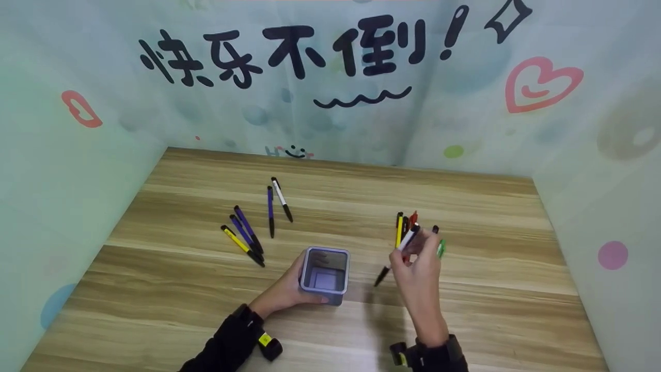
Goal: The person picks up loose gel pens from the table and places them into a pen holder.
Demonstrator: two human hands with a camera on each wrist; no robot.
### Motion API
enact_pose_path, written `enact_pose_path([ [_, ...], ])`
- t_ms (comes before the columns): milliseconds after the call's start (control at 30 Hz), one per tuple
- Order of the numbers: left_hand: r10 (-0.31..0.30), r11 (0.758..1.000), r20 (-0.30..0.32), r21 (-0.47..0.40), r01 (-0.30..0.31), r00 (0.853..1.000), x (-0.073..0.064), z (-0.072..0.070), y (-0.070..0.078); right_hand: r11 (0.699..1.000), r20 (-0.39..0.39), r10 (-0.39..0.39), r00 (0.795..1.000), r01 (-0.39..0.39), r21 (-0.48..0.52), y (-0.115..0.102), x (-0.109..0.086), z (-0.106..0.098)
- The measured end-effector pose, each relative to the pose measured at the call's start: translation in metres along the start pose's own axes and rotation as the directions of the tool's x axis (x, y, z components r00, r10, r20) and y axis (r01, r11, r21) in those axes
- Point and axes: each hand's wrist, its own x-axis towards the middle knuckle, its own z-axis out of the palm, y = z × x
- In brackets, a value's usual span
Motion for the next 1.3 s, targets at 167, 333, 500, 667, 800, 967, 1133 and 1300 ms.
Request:
enact_pose_path([
  [167, 0.021, 1.000, -0.005, 0.001, -0.021, 1.000, 0.000, 0.000, 0.001, 0.927, -0.025, -0.021, 0.999, 0.029, 0.375, -0.014, -0.015, 0.012],
  [333, 0.031, 1.000, -0.012, -0.004, -0.031, 0.999, -0.001, 0.000, 0.001, 0.846, -0.025, -0.151, 0.988, 0.143, 0.513, -0.018, -0.022, 0.019],
  [500, 0.016, 1.000, -0.008, 0.005, -0.016, 1.000, -0.001, 0.000, 0.001, 0.842, -0.026, -0.193, 0.981, 0.179, 0.509, -0.018, -0.024, 0.026],
  [667, 0.017, 1.000, -0.005, -0.005, -0.017, 1.000, 0.000, 0.000, 0.000, 0.926, 0.007, -0.190, 0.982, 0.177, 0.334, -0.013, -0.025, 0.037],
  [800, 0.030, 0.999, -0.006, -0.013, -0.030, 1.000, 0.000, 0.000, -0.001, 0.959, 0.035, -0.217, 0.975, 0.207, 0.195, -0.003, -0.025, 0.047],
  [967, 0.035, 0.999, -0.009, -0.013, -0.035, 0.999, 0.001, 0.000, -0.002, 0.973, 0.069, -0.217, 0.974, 0.210, 0.099, 0.009, -0.023, 0.055],
  [1133, 0.040, 0.999, -0.011, 0.012, -0.040, 0.999, 0.001, 0.001, -0.002, 0.975, 0.087, -0.223, 0.971, 0.220, 0.042, 0.016, -0.022, 0.062],
  [1300, 0.024, 1.000, -0.012, 0.018, -0.024, 1.000, 0.000, 0.001, -0.002, 0.976, 0.100, -0.217, 0.971, 0.216, 0.018, 0.019, -0.022, 0.064],
])
